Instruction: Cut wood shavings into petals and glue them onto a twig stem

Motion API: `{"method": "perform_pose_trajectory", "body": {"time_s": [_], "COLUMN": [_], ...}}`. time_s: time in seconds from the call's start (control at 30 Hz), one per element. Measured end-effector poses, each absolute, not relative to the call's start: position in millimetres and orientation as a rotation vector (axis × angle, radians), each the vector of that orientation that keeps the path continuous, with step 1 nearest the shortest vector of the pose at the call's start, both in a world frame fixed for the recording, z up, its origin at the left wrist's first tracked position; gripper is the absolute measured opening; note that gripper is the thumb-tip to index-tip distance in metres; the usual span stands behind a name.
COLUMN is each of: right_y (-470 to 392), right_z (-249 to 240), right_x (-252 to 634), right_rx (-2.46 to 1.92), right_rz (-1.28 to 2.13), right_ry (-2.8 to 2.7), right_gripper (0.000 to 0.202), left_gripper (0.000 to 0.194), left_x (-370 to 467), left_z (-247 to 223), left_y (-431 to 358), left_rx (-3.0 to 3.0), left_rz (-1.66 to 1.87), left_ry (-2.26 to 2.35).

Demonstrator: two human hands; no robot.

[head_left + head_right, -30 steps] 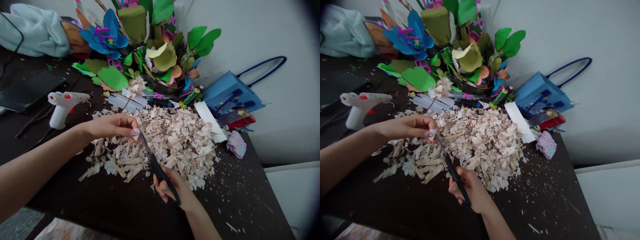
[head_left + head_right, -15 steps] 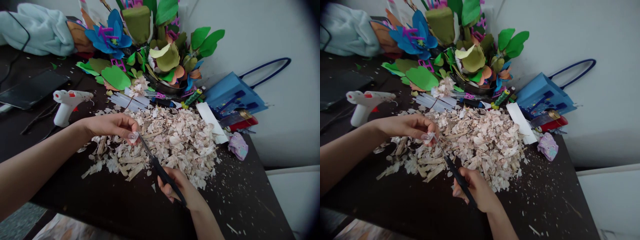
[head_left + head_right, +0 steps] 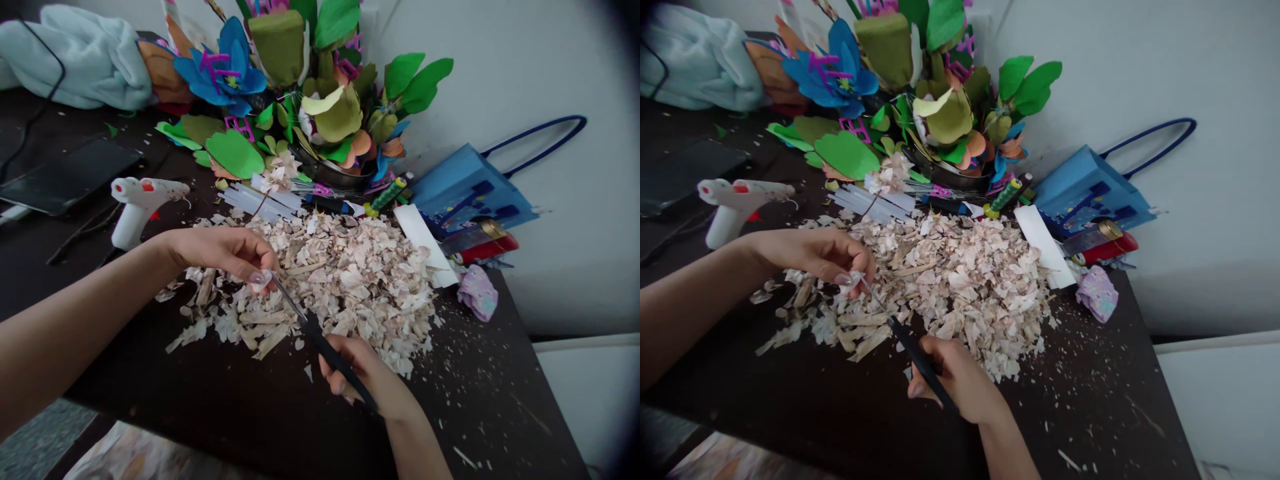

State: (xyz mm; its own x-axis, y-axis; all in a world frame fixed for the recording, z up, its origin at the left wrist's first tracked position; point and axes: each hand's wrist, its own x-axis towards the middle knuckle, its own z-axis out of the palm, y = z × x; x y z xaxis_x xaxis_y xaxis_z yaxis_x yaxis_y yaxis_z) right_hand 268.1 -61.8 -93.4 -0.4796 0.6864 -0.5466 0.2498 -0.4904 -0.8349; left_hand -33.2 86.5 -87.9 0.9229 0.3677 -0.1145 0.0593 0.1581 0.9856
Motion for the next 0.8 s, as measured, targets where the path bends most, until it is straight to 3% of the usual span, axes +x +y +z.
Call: {"method": "perform_pose_trajectory", "body": {"time_s": [0.2, 0.43, 0.8], "right_y": [-60.1, -57.5, -59.2], "right_z": [-87.9, -99.4, -111.0], "right_x": [272.7, 273.2, 255.3], "right_rx": [-1.451, -1.24, -1.2], "right_rz": [2.013, 1.93, 1.635], "right_ry": [-1.434, -1.184, -1.117], "right_gripper": [0.017, 0.042, 0.048], "left_gripper": [0.015, 0.015, 0.013], "left_x": [-32.7, -26.7, -2.9], "left_z": [-85.6, -86.2, -99.9], "left_y": [84.8, 80.2, 60.8], "left_rx": [1.388, 1.346, 1.302], "left_rz": [0.187, 0.19, 0.344], "left_ry": [0.361, 0.422, 0.511]}}
